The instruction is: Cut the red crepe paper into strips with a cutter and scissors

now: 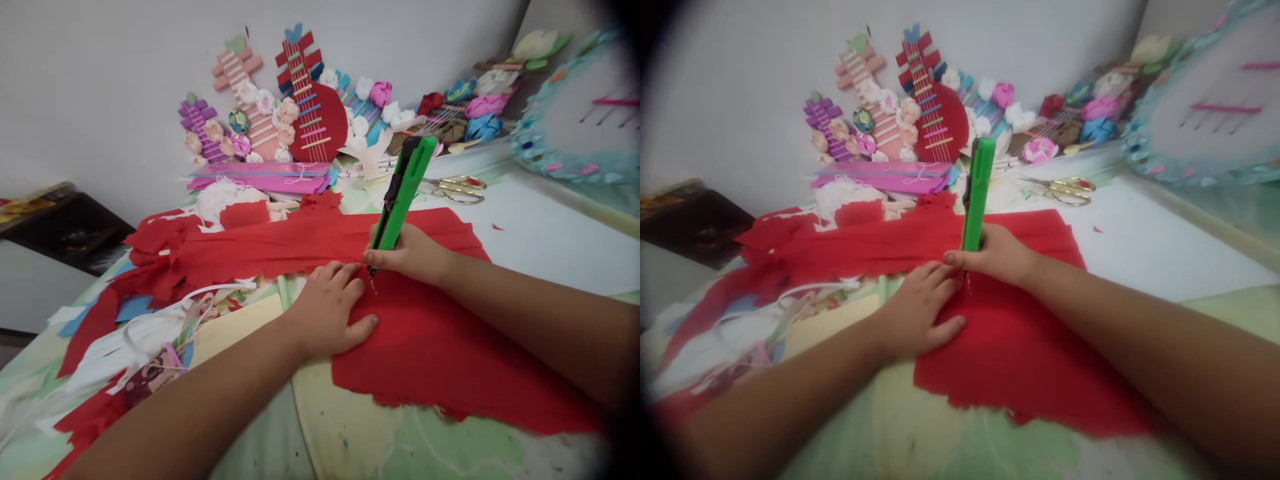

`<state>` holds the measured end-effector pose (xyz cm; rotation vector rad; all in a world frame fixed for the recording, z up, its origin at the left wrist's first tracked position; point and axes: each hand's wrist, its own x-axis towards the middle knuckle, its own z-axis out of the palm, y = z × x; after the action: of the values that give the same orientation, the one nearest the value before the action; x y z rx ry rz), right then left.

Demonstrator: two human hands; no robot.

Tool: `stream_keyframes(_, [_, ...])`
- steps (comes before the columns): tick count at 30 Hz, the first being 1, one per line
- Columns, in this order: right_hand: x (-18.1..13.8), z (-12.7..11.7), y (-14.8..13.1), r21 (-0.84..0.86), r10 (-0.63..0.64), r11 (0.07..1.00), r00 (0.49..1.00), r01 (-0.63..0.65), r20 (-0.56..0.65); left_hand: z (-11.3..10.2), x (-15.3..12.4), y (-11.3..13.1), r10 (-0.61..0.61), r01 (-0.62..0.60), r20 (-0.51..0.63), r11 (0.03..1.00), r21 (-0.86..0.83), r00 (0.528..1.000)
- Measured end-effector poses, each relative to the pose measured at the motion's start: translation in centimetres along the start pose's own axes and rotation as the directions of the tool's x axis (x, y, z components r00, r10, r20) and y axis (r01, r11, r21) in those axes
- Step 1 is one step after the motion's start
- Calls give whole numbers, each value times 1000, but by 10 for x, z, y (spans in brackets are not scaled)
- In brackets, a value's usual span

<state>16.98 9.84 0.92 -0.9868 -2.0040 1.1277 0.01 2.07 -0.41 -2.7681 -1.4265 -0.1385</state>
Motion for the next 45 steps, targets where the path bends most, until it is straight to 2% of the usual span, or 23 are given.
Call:
stream_keyframes(5, [-8, -6, -30, -185, 53, 980, 994, -70, -94, 1, 0, -1, 6, -7, -38, 1000, -23, 999])
stream_keyframes(10, [-20, 8, -19, -124, 247, 959, 965, -256, -82, 2, 0, -1, -1, 1, -37, 1000, -17, 999])
stream_keyframes(15, [-28, 17, -3, -108, 161, 980, 986, -165, -43, 3, 0, -2, 2, -2, -50, 1000, -16, 999])
stream_keyframes(18, [-30, 16, -1, -133, 111, 984, 992, -118, -60, 4, 0, -2, -2, 0, -51, 1000, -23, 999])
stream_keyframes(30, [-30, 16, -5, -174, 161, 971, 986, -166, -44, 4, -1, -2, 1, -3, -45, 1000, -30, 999])
stream_keyframes(37, [-31, 19, 1, -197, 81, 977, 997, -82, -16, 3, -1, -1, 6, -8, -62, 999, -41, 998])
stream_keyframes(42, [-30, 18, 1, -216, 100, 971, 995, -100, -12, 3, 0, -1, 6, -8, -51, 999, -35, 999])
stream_keyframes(45, [-29, 17, 2, -231, 105, 966, 993, -116, -59, 5, 1, -1, 4, -6, -57, 1000, -27, 998])
